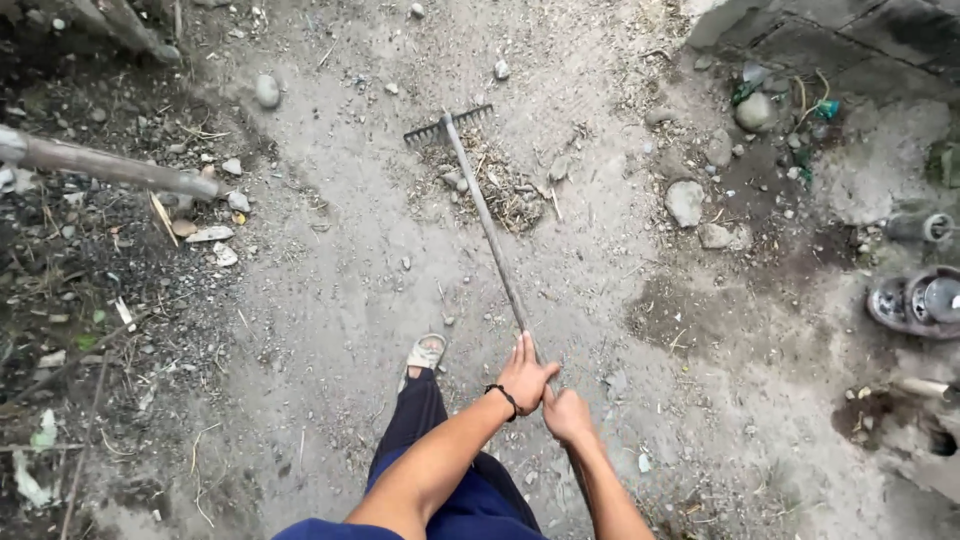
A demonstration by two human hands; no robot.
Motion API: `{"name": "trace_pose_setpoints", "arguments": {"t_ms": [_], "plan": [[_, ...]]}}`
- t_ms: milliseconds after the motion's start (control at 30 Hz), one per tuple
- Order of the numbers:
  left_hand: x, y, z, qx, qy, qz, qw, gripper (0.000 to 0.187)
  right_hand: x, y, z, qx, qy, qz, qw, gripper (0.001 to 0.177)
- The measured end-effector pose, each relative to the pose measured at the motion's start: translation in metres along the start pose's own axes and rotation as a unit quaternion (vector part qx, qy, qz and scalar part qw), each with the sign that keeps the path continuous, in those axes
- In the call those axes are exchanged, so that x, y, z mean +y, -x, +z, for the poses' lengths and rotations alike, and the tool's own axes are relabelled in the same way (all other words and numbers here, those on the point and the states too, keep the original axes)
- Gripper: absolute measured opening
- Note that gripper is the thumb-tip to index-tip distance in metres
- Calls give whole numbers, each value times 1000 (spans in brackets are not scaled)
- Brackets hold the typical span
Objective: Raking dry leaves, twigs, and small stones into a pile on a dirt surface using a metal rake.
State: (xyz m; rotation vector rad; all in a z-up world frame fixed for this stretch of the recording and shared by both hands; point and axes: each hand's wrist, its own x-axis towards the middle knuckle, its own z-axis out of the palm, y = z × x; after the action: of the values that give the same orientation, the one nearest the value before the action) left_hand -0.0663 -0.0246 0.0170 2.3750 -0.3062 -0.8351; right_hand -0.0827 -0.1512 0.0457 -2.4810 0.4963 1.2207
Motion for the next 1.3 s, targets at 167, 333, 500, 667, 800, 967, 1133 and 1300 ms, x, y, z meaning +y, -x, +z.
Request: {"name": "trace_pose_setpoints", "arguments": {"t_ms": [167, 333, 500, 667, 800, 967, 1133, 1300], "plan": [[-26, 16, -2, -184, -102, 36, 977, 46, 14, 5, 74, -27, -134, 22, 990, 61], [-40, 28, 19, -211, -185, 36, 959, 35, -13, 64, 81, -98, -360, 89, 923, 56], [-36, 46, 45, -226, -232, 19, 946, 36, -18, 127, 80, -155, -453, 126, 869, 46], [-19, 121, 116, -223, -249, 17, 942, 36, 48, 177, 151, -165, -472, 129, 856, 54], [-8, 187, 166, -232, -243, 75, 939, 47, 100, 229, 204, -121, -436, 133, 882, 55], [4, 252, 194, -186, -269, 174, 929, 43, 139, 275, 254, -70, -371, 87, 922, 63], [3, 250, 167, -153, -299, 180, 925, 44, 125, 269, 242, -29, -283, 15, 959, 74], [4, 192, 81, -79, -294, 180, 935, 28, 72, 211, 181, 21, -241, -1, 970, 66]]}}
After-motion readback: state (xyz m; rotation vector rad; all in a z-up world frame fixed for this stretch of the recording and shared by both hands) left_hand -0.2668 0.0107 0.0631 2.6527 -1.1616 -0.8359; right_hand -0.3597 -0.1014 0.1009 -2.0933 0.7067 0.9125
